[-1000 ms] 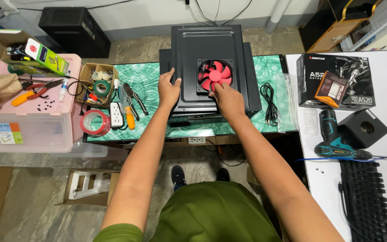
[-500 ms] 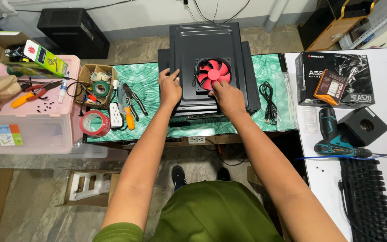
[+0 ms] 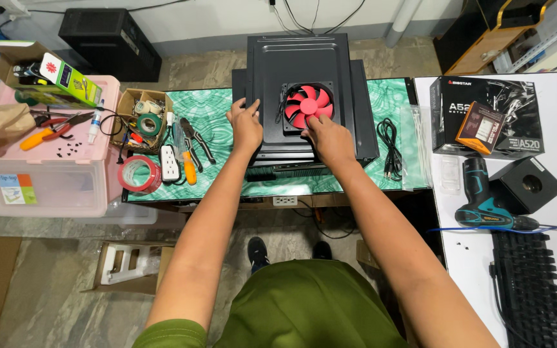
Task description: The person works on a desktop computer case on a workbench, using a screwdriver and pliers on the open case, then removes the side panel and sets it aside. They take a red case fan out of a cardboard box, remove its packaging, position the fan inside the case, and begin fastening it with screws by hand.
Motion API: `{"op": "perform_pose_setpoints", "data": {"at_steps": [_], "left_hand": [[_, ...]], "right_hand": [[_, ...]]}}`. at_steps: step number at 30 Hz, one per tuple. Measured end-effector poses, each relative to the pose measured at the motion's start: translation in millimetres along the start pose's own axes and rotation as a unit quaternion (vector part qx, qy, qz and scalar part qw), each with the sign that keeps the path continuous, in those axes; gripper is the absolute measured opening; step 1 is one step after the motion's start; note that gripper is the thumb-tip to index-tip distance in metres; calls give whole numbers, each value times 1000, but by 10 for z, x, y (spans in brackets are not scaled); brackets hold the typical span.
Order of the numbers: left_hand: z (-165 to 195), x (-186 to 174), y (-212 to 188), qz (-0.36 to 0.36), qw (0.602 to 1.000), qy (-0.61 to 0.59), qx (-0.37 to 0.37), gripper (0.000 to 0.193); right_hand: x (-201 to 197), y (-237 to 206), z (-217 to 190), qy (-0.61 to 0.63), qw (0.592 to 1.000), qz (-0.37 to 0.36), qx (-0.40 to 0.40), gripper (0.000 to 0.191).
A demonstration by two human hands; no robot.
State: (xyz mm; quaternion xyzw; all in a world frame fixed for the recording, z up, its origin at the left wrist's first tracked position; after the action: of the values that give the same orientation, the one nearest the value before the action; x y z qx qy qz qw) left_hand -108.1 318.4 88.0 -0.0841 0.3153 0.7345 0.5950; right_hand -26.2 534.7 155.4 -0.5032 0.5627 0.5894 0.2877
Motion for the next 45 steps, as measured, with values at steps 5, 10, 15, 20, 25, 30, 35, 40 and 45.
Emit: {"op": "perform_pose_setpoints", "data": {"at_steps": [5, 10, 15, 20, 25, 30, 35, 40, 45], "left_hand": [[-17, 18, -9, -10, 1000, -10, -13, 36], [-37, 30, -11, -15, 1000, -3, -18, 36], [-66, 50, -14, -18, 1000, 2, -24, 35], [3, 0, 6, -5, 999, -17, -31, 35], [521, -272, 23, 79, 995, -27, 50, 28], [1275, -7, 44, -25, 976, -183, 112, 13], [1488, 388, -57, -139, 914, -381, -34, 28], [1417, 558, -73, -182, 835, -510, -102, 22], [1315, 563, 105, -161, 892, -418, -61, 28]], "right_hand": [[-42, -15, -20, 6, 1000, -2, 12, 30], [-73, -30, -44, 4, 1000, -5, 11, 30], [-101, -26, -51, -1, 1000, -6, 15, 33], [-34, -43, 110, 53, 997, -3, 62, 34], [-26, 115, 453, 309, 938, 122, 97, 34], [339, 310, 583, 692, 686, -47, 219, 38], [-96, 362, 325, 764, 628, -70, 132, 52], [-210, 279, 298, 778, 603, -85, 156, 55], [-42, 313, 557, 658, 719, -72, 212, 36]]}}
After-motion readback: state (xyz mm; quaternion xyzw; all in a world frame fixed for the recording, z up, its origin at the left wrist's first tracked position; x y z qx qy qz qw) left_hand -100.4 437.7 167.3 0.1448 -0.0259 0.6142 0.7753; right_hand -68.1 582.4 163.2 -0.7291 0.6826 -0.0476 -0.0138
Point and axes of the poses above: each hand's wrist, its own y-axis towards the middle knuckle, its own x-axis out of the palm, z = x × y, the point moved 9 cm from there along y, towards the middle knuckle, and after that the axes turned 11 degrees about -y, right-handed, at the moved point
